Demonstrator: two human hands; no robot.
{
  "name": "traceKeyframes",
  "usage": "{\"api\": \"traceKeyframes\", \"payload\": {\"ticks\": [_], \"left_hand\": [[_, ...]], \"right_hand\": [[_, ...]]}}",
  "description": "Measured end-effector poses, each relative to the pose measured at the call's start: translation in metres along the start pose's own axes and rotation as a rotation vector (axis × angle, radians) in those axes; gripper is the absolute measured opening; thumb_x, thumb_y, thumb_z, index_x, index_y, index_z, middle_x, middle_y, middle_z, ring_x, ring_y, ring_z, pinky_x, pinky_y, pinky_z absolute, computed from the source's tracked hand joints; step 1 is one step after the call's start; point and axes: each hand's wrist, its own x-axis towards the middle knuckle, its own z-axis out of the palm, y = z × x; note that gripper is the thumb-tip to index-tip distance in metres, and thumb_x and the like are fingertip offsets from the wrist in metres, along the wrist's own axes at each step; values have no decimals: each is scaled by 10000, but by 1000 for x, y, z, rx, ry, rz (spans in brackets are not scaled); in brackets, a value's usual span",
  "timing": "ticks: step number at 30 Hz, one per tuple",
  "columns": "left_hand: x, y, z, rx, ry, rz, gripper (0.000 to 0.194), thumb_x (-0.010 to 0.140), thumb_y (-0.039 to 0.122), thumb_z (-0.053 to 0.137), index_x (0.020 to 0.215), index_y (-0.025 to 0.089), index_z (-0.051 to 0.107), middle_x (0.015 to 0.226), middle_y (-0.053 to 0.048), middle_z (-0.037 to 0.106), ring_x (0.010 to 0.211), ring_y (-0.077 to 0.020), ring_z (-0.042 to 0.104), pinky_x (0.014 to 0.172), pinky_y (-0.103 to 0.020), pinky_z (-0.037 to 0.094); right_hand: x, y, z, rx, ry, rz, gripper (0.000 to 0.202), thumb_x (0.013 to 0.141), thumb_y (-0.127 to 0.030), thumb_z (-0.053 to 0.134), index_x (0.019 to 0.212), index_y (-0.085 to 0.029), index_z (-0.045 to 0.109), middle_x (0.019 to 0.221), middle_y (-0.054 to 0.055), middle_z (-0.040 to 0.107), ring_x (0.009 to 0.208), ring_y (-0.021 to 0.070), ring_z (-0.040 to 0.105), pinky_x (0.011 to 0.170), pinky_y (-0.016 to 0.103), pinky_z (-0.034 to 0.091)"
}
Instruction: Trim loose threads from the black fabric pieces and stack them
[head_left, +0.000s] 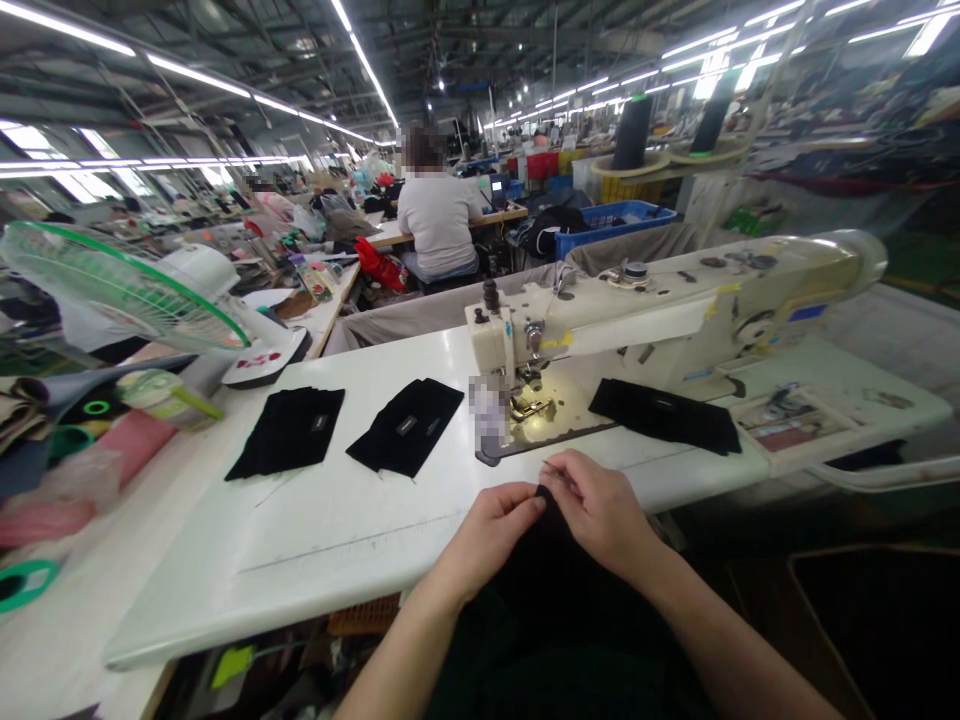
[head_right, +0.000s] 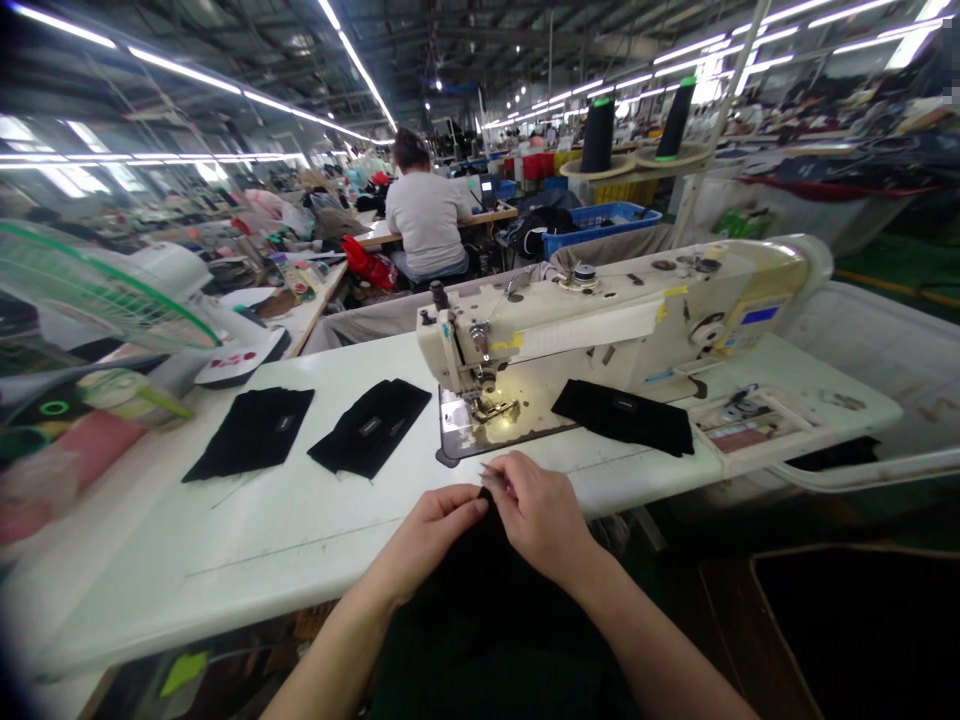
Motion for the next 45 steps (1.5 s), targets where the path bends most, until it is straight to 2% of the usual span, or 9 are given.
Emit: {"api": "traceKeyframes", "payload": {"ticks": [5, 11, 16, 19, 22, 27, 35, 40, 45], "left_hand": [[-2, -2, -2, -45, 39, -83, 273, 781, 419, 676, 711, 158, 635, 609, 32, 525, 576, -111, 420, 570, -240, 324], [-2, 0, -1, -14, 7, -22, 270, 792, 420, 655, 759, 154, 690, 664, 8, 579, 635, -135, 468, 609, -258, 347], [-5, 1, -5, 13, -36, -51, 307, 806, 436, 661, 687, 153, 645, 587, 40, 518, 554, -103, 414, 544, -240, 322], [-6, 5, -8, -24, -17, -60, 292, 829, 443, 636, 744, 164, 661, 606, 40, 546, 560, -106, 448, 557, -239, 346], [-3, 8, -8, 102, 57, 56, 273, 862, 405, 587, 779, 170, 699, 687, 6, 621, 657, -141, 531, 639, -259, 403], [6, 3, -4, 385, 361, 343, 180, 799, 250, 640, 947, 193, 724, 817, -31, 667, 743, -175, 595, 700, -288, 464], [6, 0, 0, 646, 467, 581, 175, 917, 230, 517, 826, 204, 664, 817, -51, 645, 795, -185, 596, 744, -300, 459], [10, -1, -19, 576, 580, 464, 170, 892, 283, 543, 778, 203, 639, 761, -30, 624, 731, -184, 566, 706, -307, 441], [13, 2, -13, 369, 419, 361, 161, 847, 321, 607, 806, 196, 699, 801, -38, 677, 754, -185, 606, 711, -297, 460]], "right_hand": [[3, 3, -8, 114, 183, 204, 273, 983, -404, 421, 839, -211, 551, 738, 16, 636, 695, 174, 610, 642, 276, 453], [2, -7, -8, 192, -20, 107, 229, 909, -407, 574, 783, -219, 610, 780, 6, 614, 685, 155, 557, 592, 264, 424], [4, -6, -12, 199, 196, 194, 295, 944, -404, 499, 730, -211, 565, 693, -9, 561, 656, 153, 535, 615, 265, 435], [5, -3, -14, 253, 72, 258, 278, 911, -442, 550, 782, -205, 616, 710, -11, 603, 634, 149, 550, 599, 260, 445], [3, -5, -11, 342, -101, 263, 209, 834, -410, 663, 857, -202, 665, 802, 3, 670, 697, 161, 601, 636, 260, 477], [2, -10, -6, 357, -69, 294, 211, 861, -391, 622, 795, -193, 654, 738, 1, 665, 679, 165, 608, 636, 264, 486], [0, -12, -9, 324, 1, 303, 271, 876, -439, 593, 759, -195, 613, 668, -9, 593, 615, 151, 545, 582, 259, 458], [0, -2, -25, 361, 76, 397, 324, 844, -504, 626, 759, -191, 616, 604, -31, 501, 553, 134, 477, 514, 251, 414], [1, -2, -26, 369, 74, 411, 327, 837, -508, 635, 758, -192, 616, 618, -35, 498, 568, 130, 477, 538, 250, 415]]}}
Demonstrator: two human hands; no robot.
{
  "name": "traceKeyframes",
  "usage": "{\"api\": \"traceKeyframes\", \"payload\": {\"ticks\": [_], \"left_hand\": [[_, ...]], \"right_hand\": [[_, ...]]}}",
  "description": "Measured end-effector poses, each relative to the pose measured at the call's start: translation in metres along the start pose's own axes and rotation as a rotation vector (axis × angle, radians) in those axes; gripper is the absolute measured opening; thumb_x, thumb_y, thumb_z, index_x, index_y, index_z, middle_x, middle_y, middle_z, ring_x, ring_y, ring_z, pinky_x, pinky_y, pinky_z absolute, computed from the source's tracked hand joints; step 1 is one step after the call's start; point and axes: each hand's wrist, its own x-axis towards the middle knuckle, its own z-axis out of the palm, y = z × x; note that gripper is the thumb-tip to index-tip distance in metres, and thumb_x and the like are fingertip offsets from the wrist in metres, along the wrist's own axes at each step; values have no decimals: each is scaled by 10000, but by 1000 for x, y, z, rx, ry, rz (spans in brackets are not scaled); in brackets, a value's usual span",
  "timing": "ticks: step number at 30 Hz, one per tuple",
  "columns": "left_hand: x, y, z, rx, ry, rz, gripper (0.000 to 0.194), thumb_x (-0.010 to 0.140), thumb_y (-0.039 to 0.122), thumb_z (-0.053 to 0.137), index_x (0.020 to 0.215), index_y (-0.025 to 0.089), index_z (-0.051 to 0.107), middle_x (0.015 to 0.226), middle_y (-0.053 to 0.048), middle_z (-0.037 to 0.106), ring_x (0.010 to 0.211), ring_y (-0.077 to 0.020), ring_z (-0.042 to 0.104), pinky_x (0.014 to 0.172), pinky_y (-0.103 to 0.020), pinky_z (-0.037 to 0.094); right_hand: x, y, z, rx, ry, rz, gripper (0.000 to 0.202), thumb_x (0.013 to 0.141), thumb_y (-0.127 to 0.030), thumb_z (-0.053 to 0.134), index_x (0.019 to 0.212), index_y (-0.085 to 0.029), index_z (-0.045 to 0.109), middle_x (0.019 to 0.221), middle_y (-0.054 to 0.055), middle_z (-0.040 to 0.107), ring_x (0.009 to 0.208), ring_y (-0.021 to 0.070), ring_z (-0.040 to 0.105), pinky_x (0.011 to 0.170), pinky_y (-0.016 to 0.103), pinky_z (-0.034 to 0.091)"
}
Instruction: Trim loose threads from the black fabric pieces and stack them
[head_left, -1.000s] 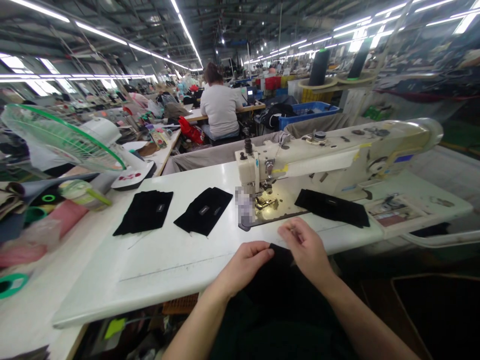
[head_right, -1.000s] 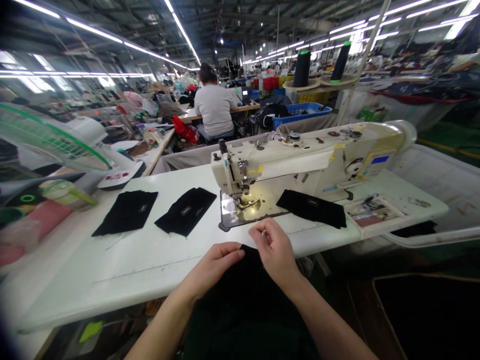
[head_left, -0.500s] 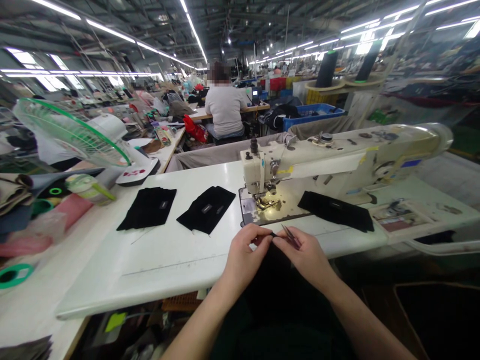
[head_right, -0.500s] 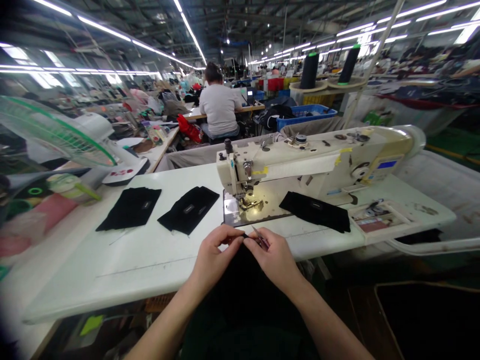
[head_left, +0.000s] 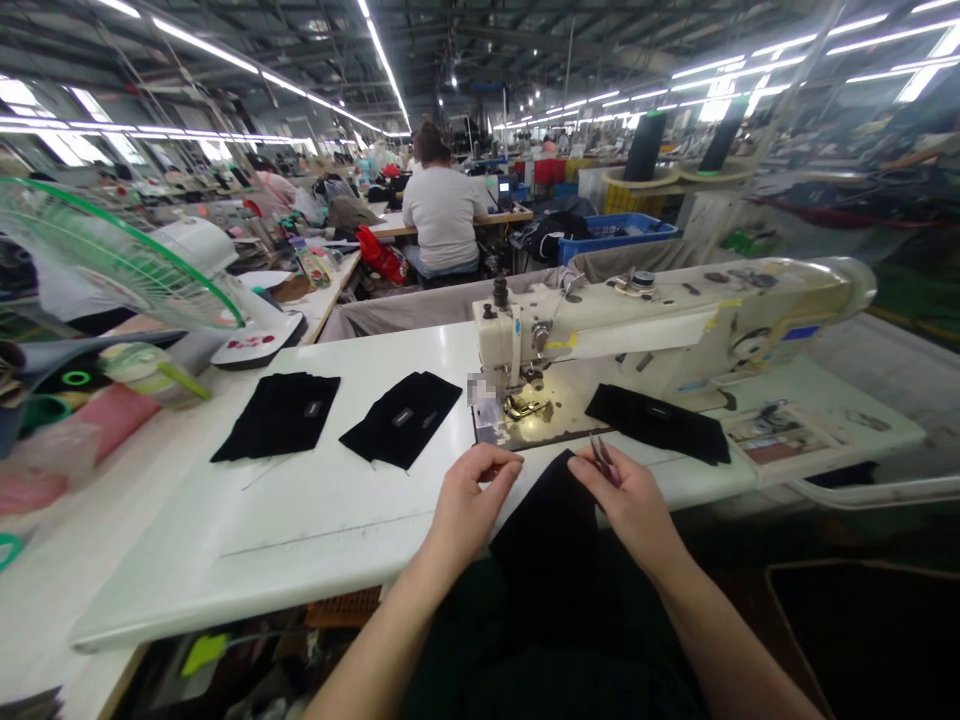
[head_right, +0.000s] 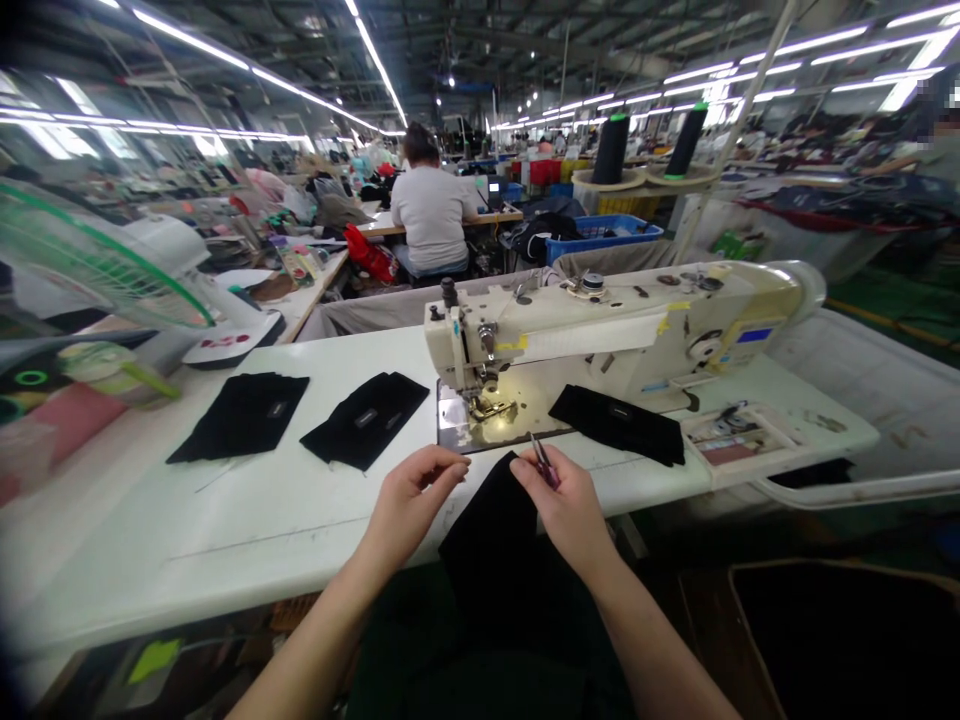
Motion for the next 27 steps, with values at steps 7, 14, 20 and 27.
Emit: {"api": "traceKeyframes", "payload": {"ticks": [7, 14, 20, 27], "left_hand": [[-1, 10, 17, 109, -64, 116, 157, 853, 259, 580, 751, 204, 686, 719, -14, 627, 711, -171, 569, 682, -282, 439], [-9, 15, 21, 69, -382, 50, 304, 882, 419, 575, 760, 202, 749, 850, -75, 691, 770, -204, 626, 753, -307, 467], [-13, 38, 31, -612, -429, -250, 388, 841, 453, 636, 1081, 158, 715, 970, -92, 716, 871, -225, 653, 855, -369, 500], [-12, 19, 19, -631, -256, -351, 271, 777, 376, 709, 920, 150, 750, 844, -52, 705, 819, -190, 599, 797, -306, 458]], "right_hand": [[0, -3, -8, -60, 122, -47, 304, 825, -482, 651, 753, -186, 660, 626, -11, 588, 568, 145, 529, 533, 255, 435], [1, -25, -61, -337, 591, -159, 231, 795, -423, 695, 781, -192, 695, 638, -1, 628, 556, 150, 546, 532, 265, 436], [-19, -29, -15, -348, 216, -429, 112, 889, -301, 606, 862, -224, 684, 809, 29, 673, 713, 173, 622, 638, 279, 508], [-17, -12, 11, -181, -46, -369, 172, 941, -250, 531, 1006, -239, 690, 990, 47, 713, 929, 202, 673, 835, 317, 546]]}}
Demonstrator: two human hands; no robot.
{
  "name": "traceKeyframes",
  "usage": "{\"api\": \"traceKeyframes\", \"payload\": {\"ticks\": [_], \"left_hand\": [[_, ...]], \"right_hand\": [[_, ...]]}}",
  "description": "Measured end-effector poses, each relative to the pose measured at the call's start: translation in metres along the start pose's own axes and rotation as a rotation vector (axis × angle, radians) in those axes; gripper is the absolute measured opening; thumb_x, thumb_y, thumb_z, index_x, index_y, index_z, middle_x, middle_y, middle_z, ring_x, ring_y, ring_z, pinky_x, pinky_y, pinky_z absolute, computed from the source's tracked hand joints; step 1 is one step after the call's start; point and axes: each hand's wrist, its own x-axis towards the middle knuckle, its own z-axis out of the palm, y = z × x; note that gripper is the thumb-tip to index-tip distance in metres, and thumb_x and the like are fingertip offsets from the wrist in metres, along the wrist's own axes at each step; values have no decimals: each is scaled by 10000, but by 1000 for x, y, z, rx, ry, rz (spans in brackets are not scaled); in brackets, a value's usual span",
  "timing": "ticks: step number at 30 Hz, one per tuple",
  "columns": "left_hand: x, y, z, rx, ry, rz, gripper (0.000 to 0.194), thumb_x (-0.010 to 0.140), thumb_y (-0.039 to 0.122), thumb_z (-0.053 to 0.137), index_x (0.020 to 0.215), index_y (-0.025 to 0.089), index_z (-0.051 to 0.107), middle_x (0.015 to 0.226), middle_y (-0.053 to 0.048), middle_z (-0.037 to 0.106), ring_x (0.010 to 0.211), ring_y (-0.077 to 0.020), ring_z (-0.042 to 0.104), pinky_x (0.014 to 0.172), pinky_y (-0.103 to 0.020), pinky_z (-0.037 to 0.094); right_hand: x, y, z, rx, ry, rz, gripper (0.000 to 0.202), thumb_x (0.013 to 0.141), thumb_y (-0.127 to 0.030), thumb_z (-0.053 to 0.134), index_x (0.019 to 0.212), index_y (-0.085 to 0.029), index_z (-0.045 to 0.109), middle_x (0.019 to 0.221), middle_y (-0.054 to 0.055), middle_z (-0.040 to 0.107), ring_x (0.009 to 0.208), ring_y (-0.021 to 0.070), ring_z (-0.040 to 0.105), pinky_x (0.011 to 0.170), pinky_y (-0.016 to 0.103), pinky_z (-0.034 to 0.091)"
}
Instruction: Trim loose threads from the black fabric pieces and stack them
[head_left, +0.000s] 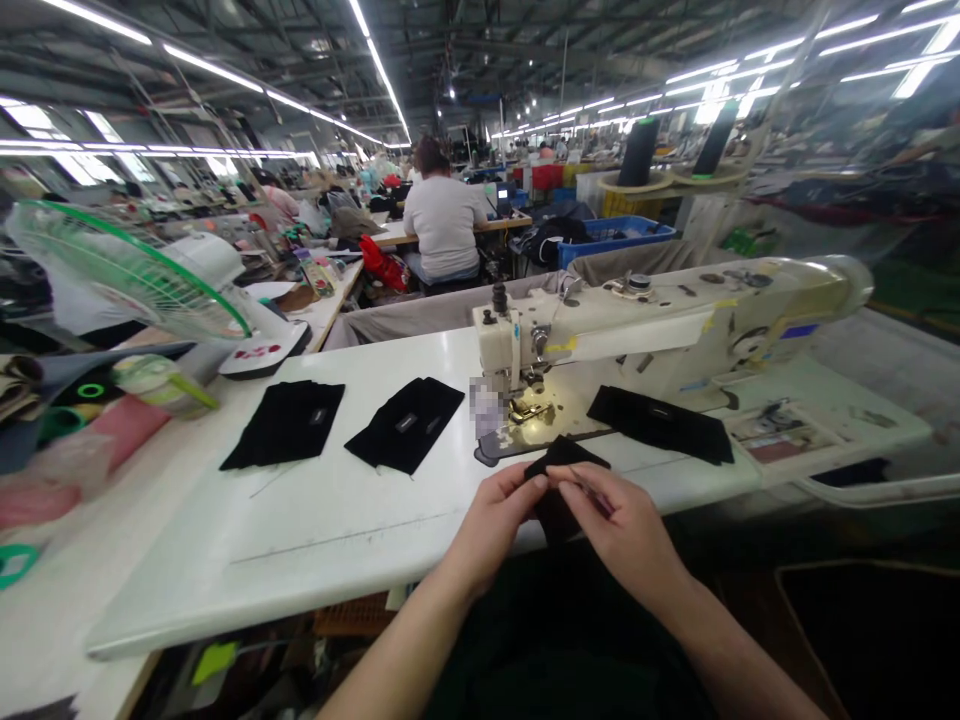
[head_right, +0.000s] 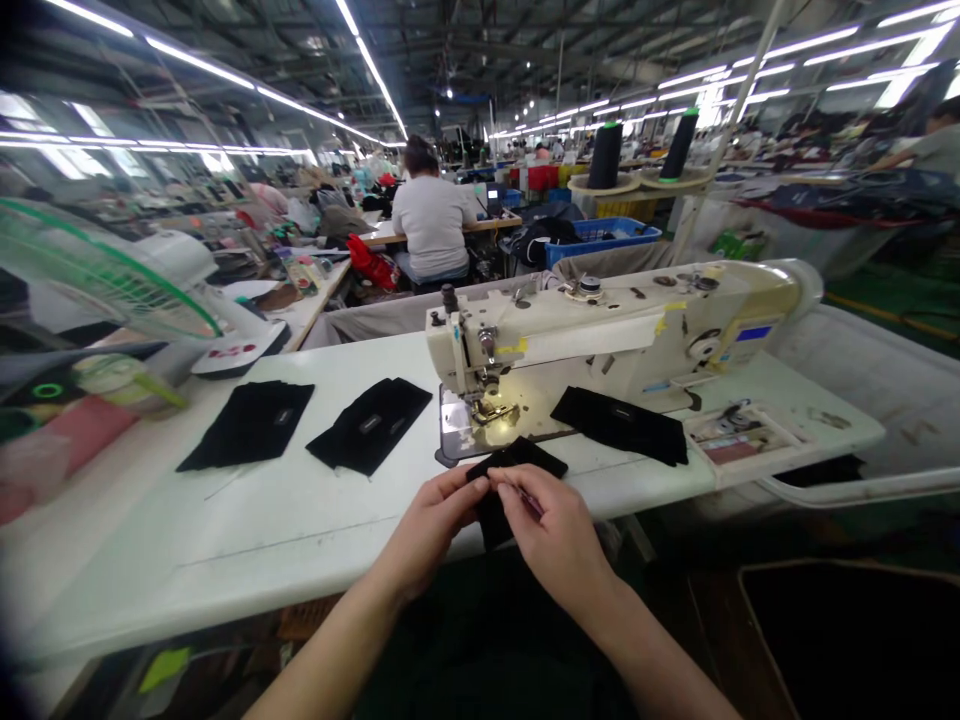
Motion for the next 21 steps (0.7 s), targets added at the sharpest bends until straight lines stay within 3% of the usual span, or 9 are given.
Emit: {"api": "traceKeyframes", "payload": {"ticks": [4, 9, 14, 17, 21], "left_hand": [[-1, -3, -8, 148, -2, -13, 260, 814, 345, 627, 942, 155, 749, 798, -32, 686, 764, -175, 573, 743, -290, 443], [-1, 4, -10, 386, -116, 94, 215, 823, 220, 533, 888, 162, 730, 853, -24, 703, 876, -210, 586, 837, -298, 433], [0, 2, -16, 501, -231, 90, 206, 796, 145, 468, 805, 157, 674, 803, -14, 663, 792, -182, 550, 774, -281, 429], [0, 1, -19, 500, -239, 48, 197, 838, 222, 482, 748, 158, 645, 727, 3, 601, 718, -158, 498, 702, -267, 405], [-2, 0, -21, 386, -195, -72, 234, 841, 342, 562, 718, 158, 637, 638, 28, 519, 612, -121, 436, 591, -239, 351]], "right_hand": [[6, 6, 3, -111, 65, -126, 122, 926, -226, 561, 968, -222, 676, 957, 49, 684, 902, 191, 659, 811, 298, 532], [10, 10, 5, -426, -100, -300, 171, 936, -200, 518, 1034, -210, 658, 983, 54, 665, 751, 161, 634, 619, 262, 457], [12, 13, 5, -580, -190, -368, 94, 879, -197, 536, 840, -191, 621, 791, 23, 612, 585, 147, 531, 512, 283, 334], [11, 18, 9, -408, -142, -301, 91, 827, -153, 517, 781, -199, 580, 768, 12, 595, 616, 140, 534, 551, 264, 362], [13, 21, 12, -96, 14, -18, 73, 798, -174, 515, 760, -212, 565, 765, 5, 593, 675, 144, 548, 603, 242, 414]]}}
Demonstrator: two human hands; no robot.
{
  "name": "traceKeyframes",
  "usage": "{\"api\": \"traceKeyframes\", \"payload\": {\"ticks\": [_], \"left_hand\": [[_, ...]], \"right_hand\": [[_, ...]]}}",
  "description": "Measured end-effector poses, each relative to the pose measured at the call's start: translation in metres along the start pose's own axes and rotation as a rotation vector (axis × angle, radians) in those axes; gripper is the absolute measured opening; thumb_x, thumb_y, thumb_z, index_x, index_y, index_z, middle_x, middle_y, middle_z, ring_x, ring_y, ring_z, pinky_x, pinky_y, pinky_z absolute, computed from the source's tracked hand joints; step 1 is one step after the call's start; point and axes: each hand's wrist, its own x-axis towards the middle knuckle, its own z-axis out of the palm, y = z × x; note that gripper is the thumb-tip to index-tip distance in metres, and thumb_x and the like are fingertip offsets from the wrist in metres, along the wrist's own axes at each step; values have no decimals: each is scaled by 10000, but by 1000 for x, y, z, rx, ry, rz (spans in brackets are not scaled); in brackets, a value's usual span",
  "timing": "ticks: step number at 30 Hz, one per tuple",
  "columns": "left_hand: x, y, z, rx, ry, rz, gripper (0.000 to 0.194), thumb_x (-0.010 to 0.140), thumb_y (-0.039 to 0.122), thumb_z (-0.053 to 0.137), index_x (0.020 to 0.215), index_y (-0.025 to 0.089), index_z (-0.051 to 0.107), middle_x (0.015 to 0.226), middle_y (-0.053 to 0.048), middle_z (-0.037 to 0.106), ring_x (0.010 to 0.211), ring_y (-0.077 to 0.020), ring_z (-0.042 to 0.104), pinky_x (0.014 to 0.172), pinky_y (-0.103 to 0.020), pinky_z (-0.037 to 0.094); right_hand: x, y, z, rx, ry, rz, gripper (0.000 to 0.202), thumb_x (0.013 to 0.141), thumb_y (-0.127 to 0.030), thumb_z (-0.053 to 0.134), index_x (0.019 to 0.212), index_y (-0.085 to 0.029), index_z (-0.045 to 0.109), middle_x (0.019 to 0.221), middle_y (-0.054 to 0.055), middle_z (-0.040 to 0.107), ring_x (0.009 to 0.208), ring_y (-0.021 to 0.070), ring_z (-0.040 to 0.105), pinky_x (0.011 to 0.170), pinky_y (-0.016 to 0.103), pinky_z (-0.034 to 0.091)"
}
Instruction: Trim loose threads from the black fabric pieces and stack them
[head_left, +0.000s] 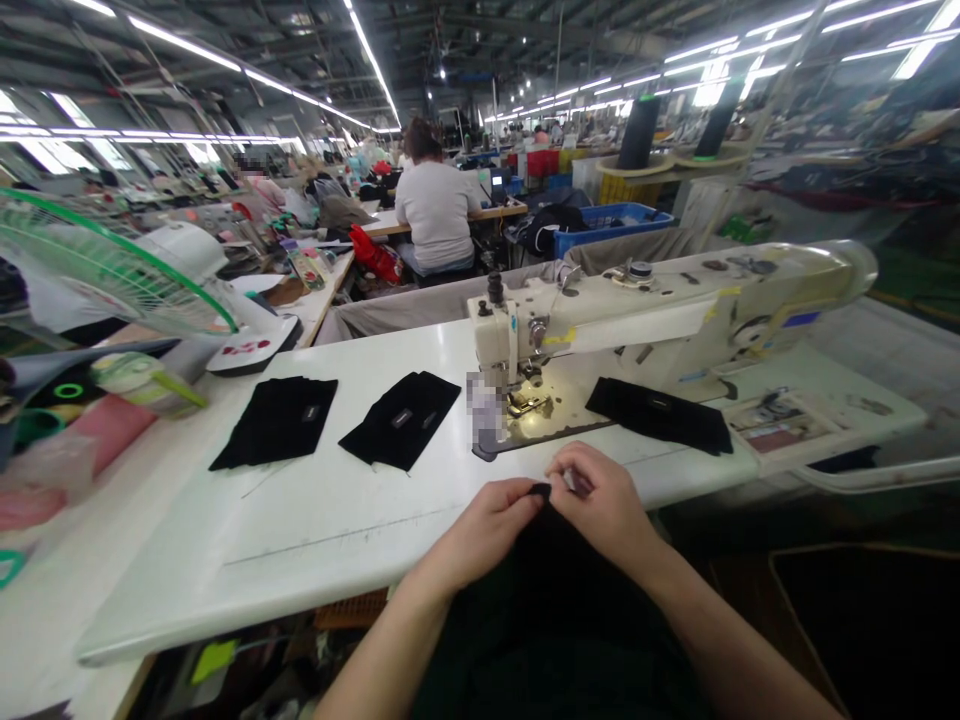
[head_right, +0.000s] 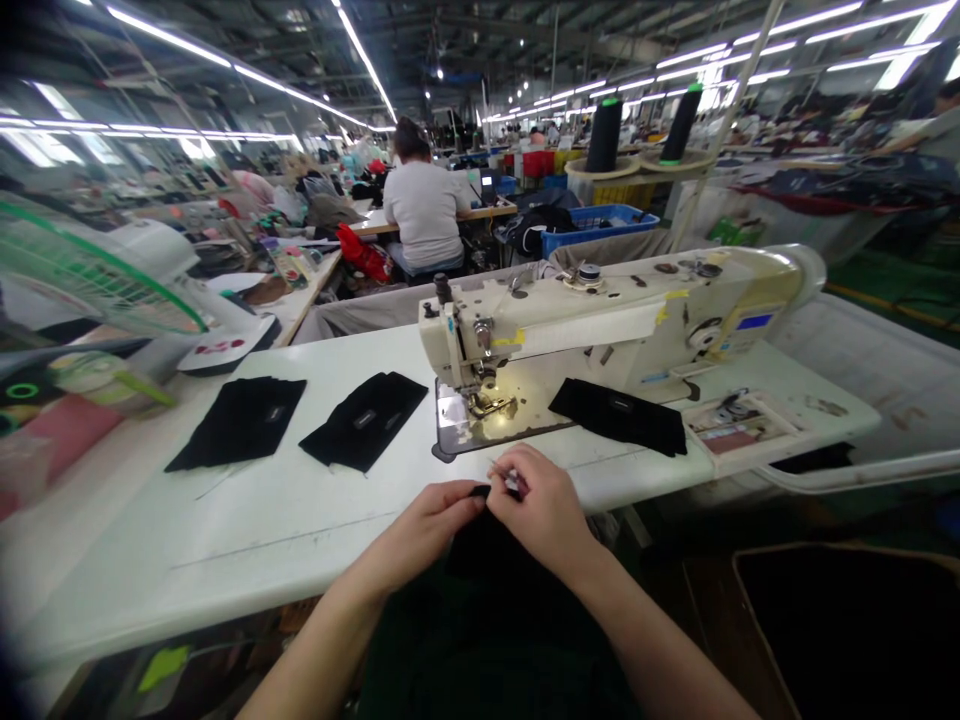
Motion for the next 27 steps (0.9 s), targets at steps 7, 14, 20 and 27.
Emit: {"api": "traceKeyframes", "payload": {"ticks": [7, 14, 20, 27], "left_hand": [[-3, 5, 0, -428, 143, -253, 167, 728, 329, 697, 731, 165, 663, 646, -4, 617, 577, -125, 546, 544, -211, 399], [0, 5, -3, -439, 194, -241, 159, 710, 309, 708, 745, 155, 690, 665, -12, 657, 593, -123, 576, 562, -204, 416], [-2, 4, -2, -393, 145, -192, 187, 749, 333, 703, 726, 150, 673, 639, -1, 628, 569, -100, 547, 551, -190, 404], [2, -3, -17, -630, 343, -297, 125, 733, 235, 693, 814, 143, 674, 698, -16, 670, 589, -124, 603, 531, -198, 452]], "right_hand": [[9, 9, -21, 313, 85, 355, 165, 844, -350, 496, 766, -212, 543, 573, -50, 466, 468, 109, 374, 469, 247, 331], [5, 3, -18, 201, -63, 236, 196, 834, -410, 638, 859, -216, 650, 871, 11, 647, 670, 144, 532, 621, 265, 417], [5, 0, -8, 204, 8, 302, 238, 862, -421, 594, 757, -211, 632, 729, 2, 636, 672, 162, 569, 616, 266, 430], [5, 8, -15, 317, -53, 396, 355, 886, -515, 546, 820, -197, 690, 836, 50, 712, 775, 201, 651, 714, 305, 495]]}}
